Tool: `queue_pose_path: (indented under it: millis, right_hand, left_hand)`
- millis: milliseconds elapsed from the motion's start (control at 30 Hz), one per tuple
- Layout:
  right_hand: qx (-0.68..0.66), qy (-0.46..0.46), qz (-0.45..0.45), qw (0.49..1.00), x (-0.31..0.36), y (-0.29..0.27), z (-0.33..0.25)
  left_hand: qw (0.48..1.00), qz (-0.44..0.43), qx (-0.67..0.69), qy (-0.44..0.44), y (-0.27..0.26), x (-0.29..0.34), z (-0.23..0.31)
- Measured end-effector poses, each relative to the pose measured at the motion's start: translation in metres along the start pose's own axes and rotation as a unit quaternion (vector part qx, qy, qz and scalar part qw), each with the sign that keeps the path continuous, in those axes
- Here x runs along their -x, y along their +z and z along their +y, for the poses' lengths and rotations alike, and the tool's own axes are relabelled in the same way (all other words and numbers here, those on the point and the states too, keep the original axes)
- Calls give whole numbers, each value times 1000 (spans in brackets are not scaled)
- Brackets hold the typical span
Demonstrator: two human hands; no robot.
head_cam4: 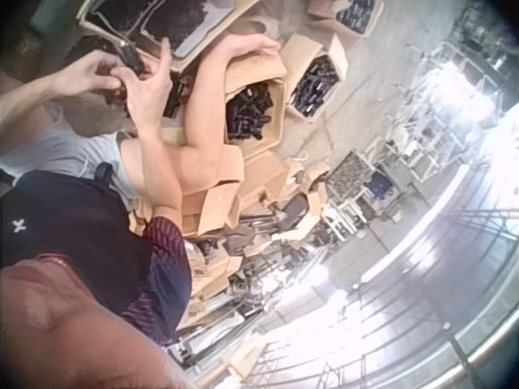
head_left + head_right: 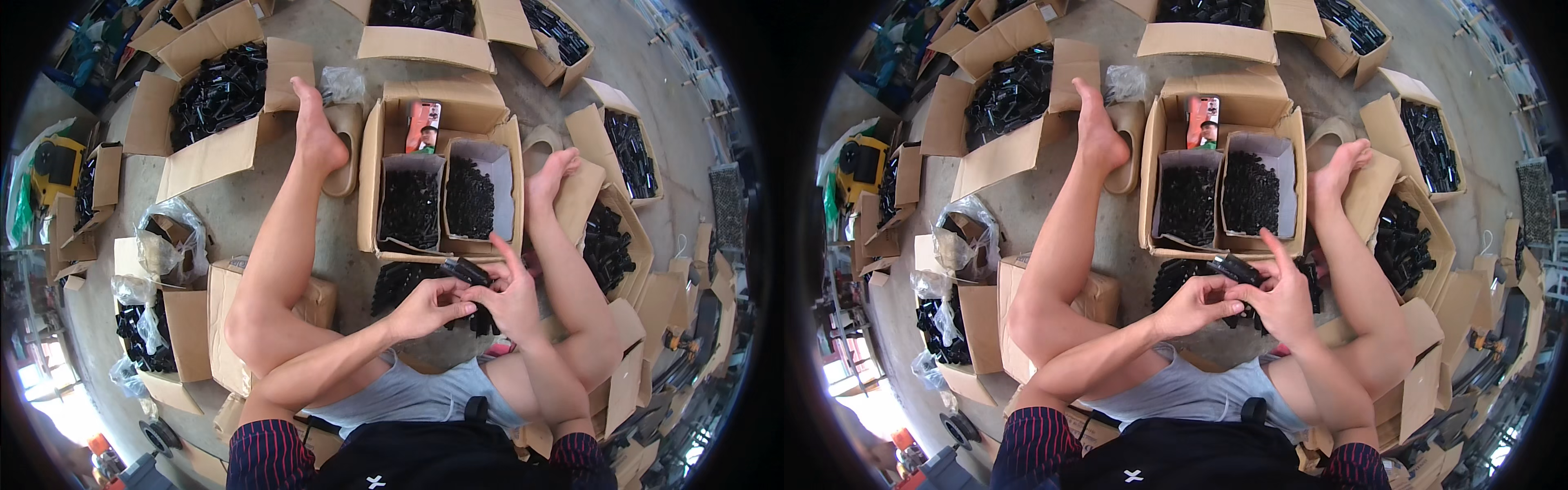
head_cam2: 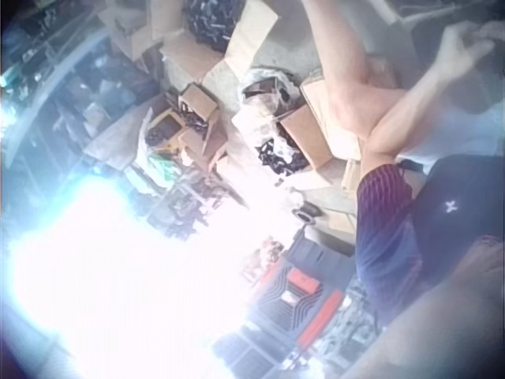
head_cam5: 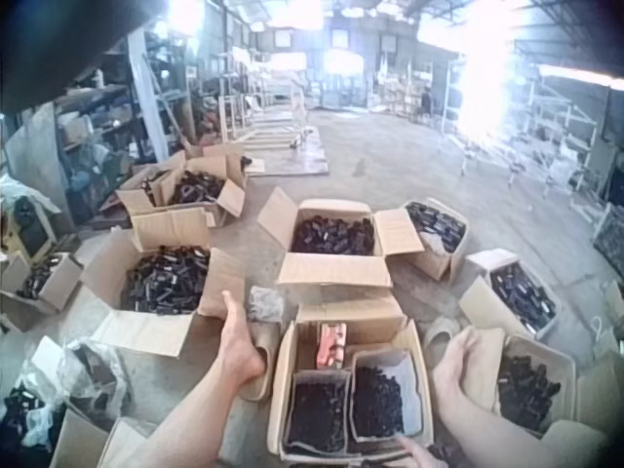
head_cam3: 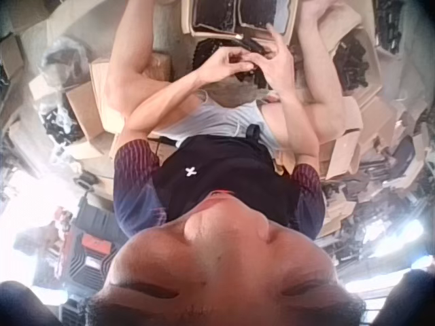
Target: The person assembles black plastic components, possibly for office chairs, by picking small fasteners from a central box and inserting them into larger plastic parts before placing the finished pieces into a separate container.
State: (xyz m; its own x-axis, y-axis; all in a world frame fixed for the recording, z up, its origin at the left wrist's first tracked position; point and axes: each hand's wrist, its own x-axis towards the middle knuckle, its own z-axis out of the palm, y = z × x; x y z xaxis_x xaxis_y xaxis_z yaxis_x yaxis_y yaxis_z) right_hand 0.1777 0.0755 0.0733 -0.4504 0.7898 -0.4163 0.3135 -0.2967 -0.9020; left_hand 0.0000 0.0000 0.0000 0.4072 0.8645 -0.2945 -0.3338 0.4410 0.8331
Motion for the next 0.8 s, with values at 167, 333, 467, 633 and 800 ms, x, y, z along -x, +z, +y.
queue_pose_path:
  millis: [167,333,467,633,800]
  right_hand:
    - [-51,-91,16,994,-2,-11,1]
    - [237,-205,97,945,1,-12,-16]
    - [164,-165,122,965,6,-10,-9]
    - [-23,-175,116,978,8,3,-11]
    - [9,-267,109,957,0,7,12]
  left_hand:
    - [985,-21,171,-20,-17,-3,6]
    - [978,20,203,-33,-9,6,28]
    - [979,7,199,37,-13,0,1]
    - [983,-9,184,16,-19,1,5]
    - [985,-23,171,3,-21,4,8]
